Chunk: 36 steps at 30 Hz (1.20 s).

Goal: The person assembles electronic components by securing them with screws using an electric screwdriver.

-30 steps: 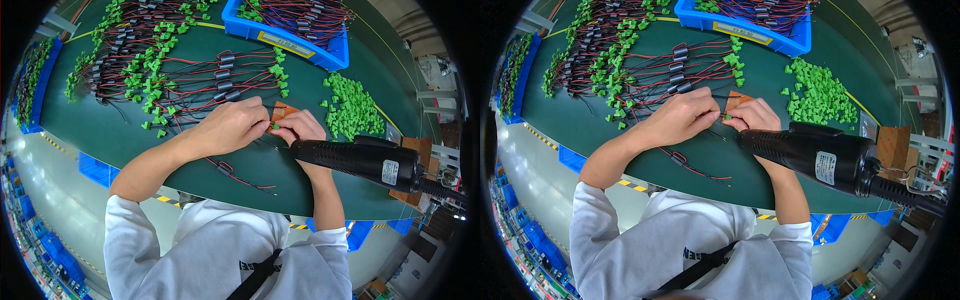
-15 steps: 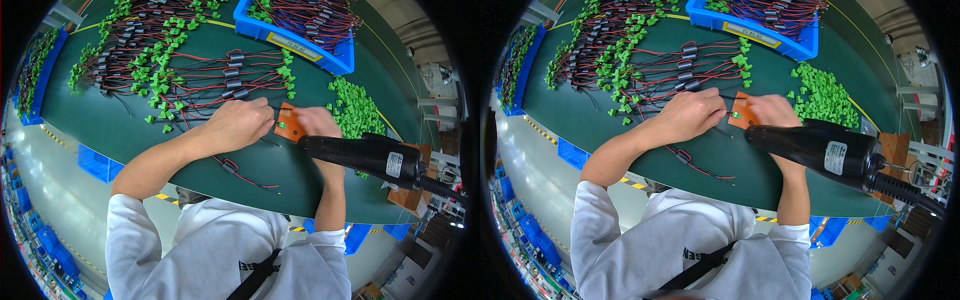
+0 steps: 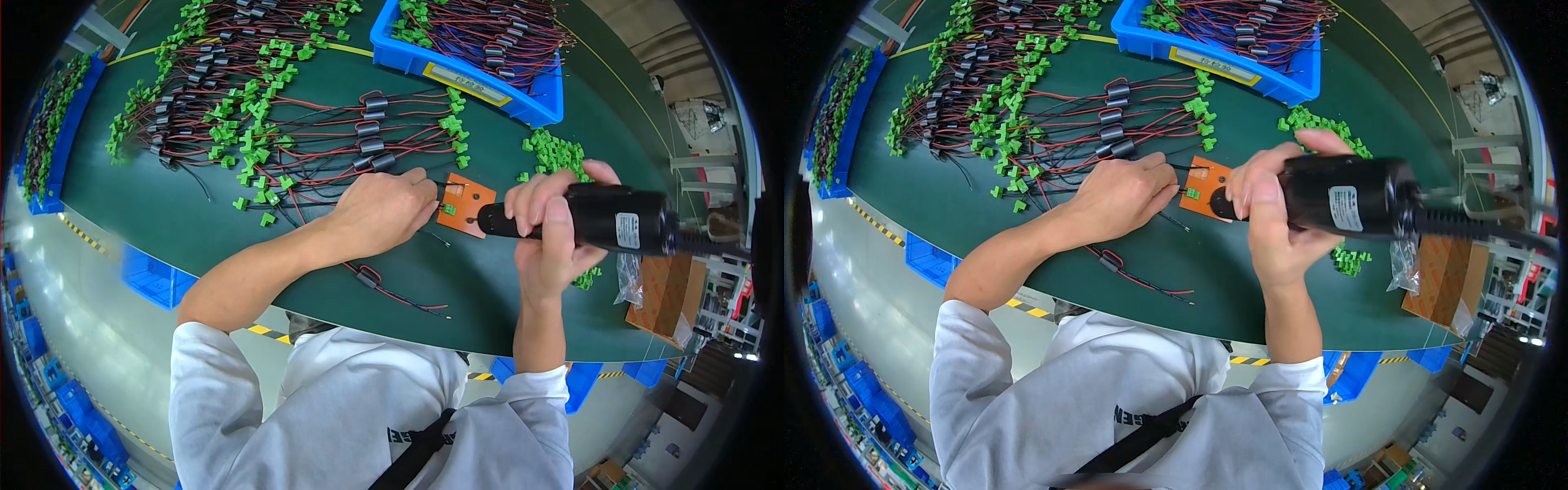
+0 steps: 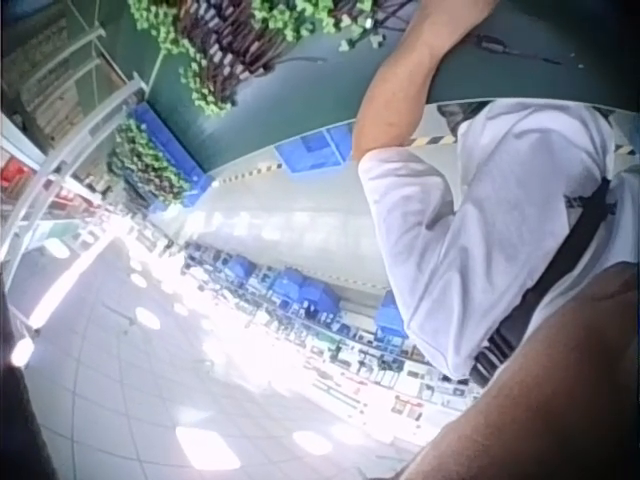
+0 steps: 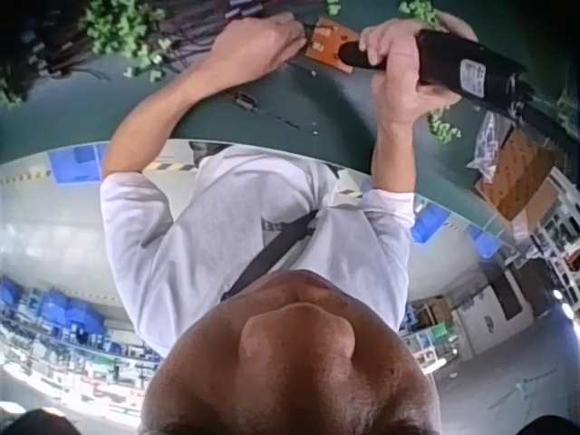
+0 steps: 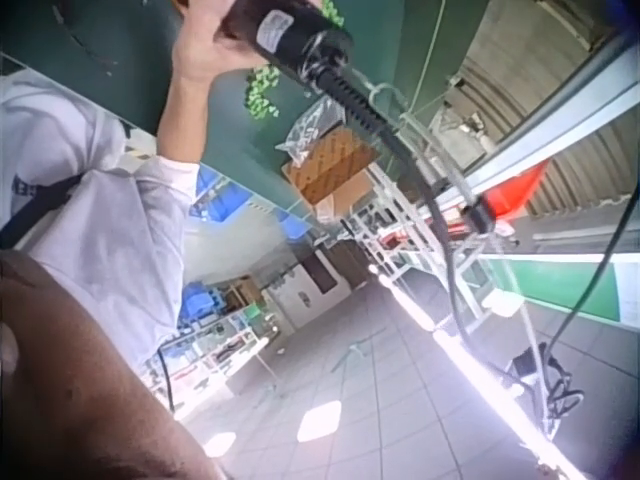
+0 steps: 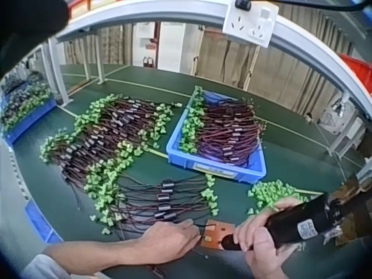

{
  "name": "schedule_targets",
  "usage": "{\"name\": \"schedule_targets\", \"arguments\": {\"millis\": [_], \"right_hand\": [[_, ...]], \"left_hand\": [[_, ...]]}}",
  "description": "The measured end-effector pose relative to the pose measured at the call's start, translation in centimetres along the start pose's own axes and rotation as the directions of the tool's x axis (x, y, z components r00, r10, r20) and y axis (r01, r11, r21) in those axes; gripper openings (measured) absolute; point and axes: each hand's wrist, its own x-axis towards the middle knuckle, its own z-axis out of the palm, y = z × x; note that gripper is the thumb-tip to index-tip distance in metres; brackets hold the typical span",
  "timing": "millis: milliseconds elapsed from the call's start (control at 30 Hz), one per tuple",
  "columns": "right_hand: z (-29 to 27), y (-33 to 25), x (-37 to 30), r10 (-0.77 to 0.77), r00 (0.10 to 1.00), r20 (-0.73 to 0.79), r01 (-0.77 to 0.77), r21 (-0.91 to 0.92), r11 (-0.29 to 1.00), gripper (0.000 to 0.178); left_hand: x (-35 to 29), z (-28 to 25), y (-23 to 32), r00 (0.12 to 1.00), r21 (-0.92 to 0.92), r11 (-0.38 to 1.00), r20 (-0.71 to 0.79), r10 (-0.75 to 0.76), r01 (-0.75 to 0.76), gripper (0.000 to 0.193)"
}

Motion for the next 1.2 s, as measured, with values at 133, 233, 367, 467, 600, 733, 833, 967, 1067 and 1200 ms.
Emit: {"name": "schedule_targets", "arguments": {"millis": [133, 233, 367, 467, 600, 733, 833, 967, 1067, 1200], "right_hand": [[0.7, 1.4, 0.5, -0.017, 1.0, -0.015, 0.018, 0.096, 0.995, 0.033], [1.5, 1.5, 0.3, 0.039, 0.997, -0.059, -0.038, 0.025, 0.999, 0.028], [1.2, 2.4, 0.3, -0.001, 0.999, -0.05, 0.005, 0.088, 0.996, 0.027], [1.1, 2.8, 0.4, 0.0, 1.0, 0.01, -0.002, 0.143, 0.99, 0.025], [1.1, 2.8, 0.2, 0.007, 0.998, 0.057, -0.014, 0.109, 0.994, 0.023], [1.0, 3.0, 0.2, 0.011, 0.998, 0.067, -0.018, 0.109, 0.994, 0.024], [1.0, 2.9, 0.4, 0.04, 0.997, 0.063, -0.046, 0.096, 0.994, 0.023], [1.3, 2.8, 0.3, 0.059, 0.997, 0.051, -0.062, 0.064, 0.996, 0.024], [0.9, 2.7, 0.1, 0.061, 0.998, 0.006, -0.061, 0.095, 0.994, 0.027], [0.7, 2.7, 0.4, 0.012, 1.0, 0.003, -0.012, 0.115, 0.993, 0.028]], "left_hand": [[0.2, 0.1, 0.1, 1.0, -0.003, 1.0, -0.007, -0.012, 0.012, 0.015], [0.1, 0.0, 0.2, 1.0, -0.006, 1.0, -0.007, -0.021, 0.02, 0.015], [0.1, -0.1, 0.4, 0.998, -0.022, 0.998, 0.0, -0.055, 0.055, 0.014], [-0.1, -0.1, 0.2, 0.999, -0.058, 0.997, -0.02, -0.048, 0.047, 0.013], [0.0, -0.2, 0.5, 0.997, -0.059, 0.995, -0.011, -0.078, 0.077, 0.012], [0.1, -0.1, 0.3, 0.998, -0.057, 0.996, -0.021, -0.063, 0.062, 0.012], [0.1, -0.2, 0.4, 0.998, -0.057, 0.997, -0.023, -0.056, 0.055, 0.012], [0.0, -0.3, 0.4, 0.998, -0.046, 0.997, -0.007, -0.058, 0.057, 0.011], [0.1, -0.2, 0.4, 0.998, -0.06, 0.996, 0.0, -0.059, 0.059, 0.011], [0.0, -0.1, 0.4, 0.999, -0.074, 0.997, -0.016, -0.04, 0.039, 0.011]]}}
